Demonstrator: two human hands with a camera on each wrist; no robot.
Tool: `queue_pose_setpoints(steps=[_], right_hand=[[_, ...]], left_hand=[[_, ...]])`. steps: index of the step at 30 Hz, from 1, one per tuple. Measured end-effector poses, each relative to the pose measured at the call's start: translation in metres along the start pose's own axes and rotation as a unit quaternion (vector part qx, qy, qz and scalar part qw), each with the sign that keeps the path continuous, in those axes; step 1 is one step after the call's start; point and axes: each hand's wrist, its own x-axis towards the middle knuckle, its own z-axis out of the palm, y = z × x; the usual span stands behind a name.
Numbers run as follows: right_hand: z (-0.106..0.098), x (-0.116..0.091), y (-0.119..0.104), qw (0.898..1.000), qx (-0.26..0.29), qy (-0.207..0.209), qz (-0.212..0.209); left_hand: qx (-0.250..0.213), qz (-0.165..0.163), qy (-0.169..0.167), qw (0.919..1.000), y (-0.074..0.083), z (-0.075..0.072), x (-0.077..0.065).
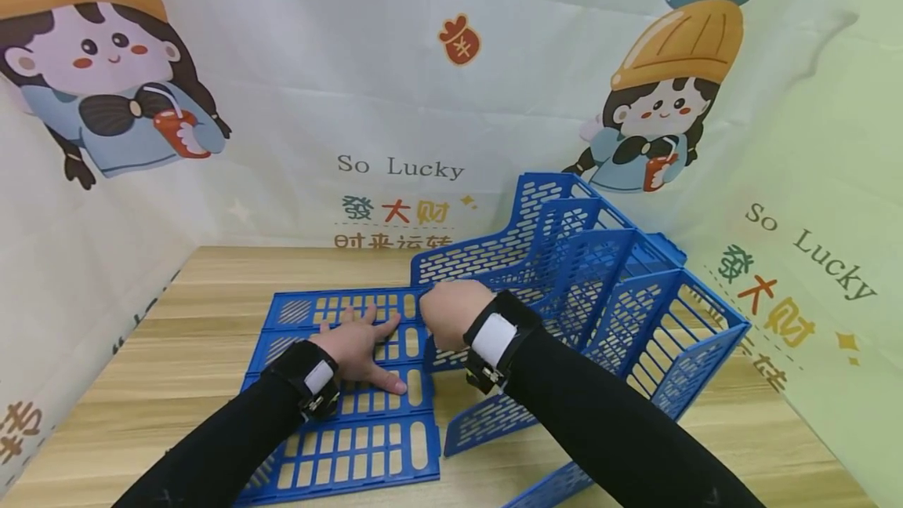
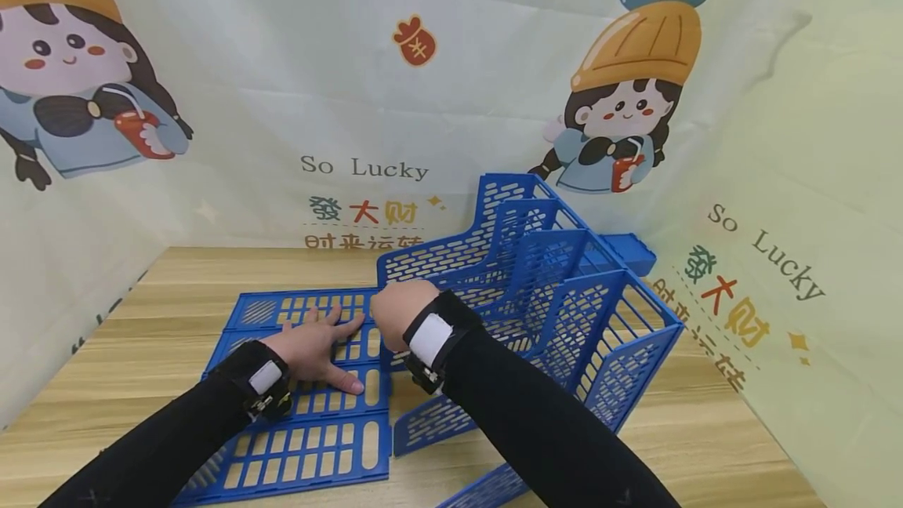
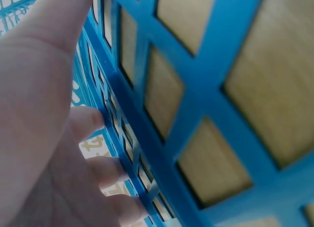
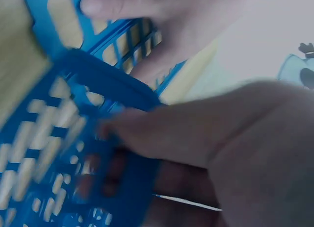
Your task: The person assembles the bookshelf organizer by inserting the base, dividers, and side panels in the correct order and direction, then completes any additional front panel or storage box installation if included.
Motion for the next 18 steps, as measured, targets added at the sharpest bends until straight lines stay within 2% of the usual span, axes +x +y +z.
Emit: queue_pose_setpoints(steps=[3,11,14,18], right_hand=[[0.002,0.003,-0.001,0.999,-0.015,0.028,0.014],[0.01,0.009,0.0,0.997,-0.042,0.057,0.024],[0.01,0.011,0.0,0.997,-0.047,0.053,0.023],[0.008,0.012,0.001,0.999,-0.038,0.027,0.02]], left_hand=[[0.0,-0.001,-0.002,1.0,0.0,0.0,0.0],[0.0,0.0,-0.002,1.0,0.005,-0.003,-0.005],[0.001,0.0,-0.002,1.0,0.007,-0.004,-0.007],[0.003,0.003,-0.001,1.0,0.006,-0.003,-0.006]])
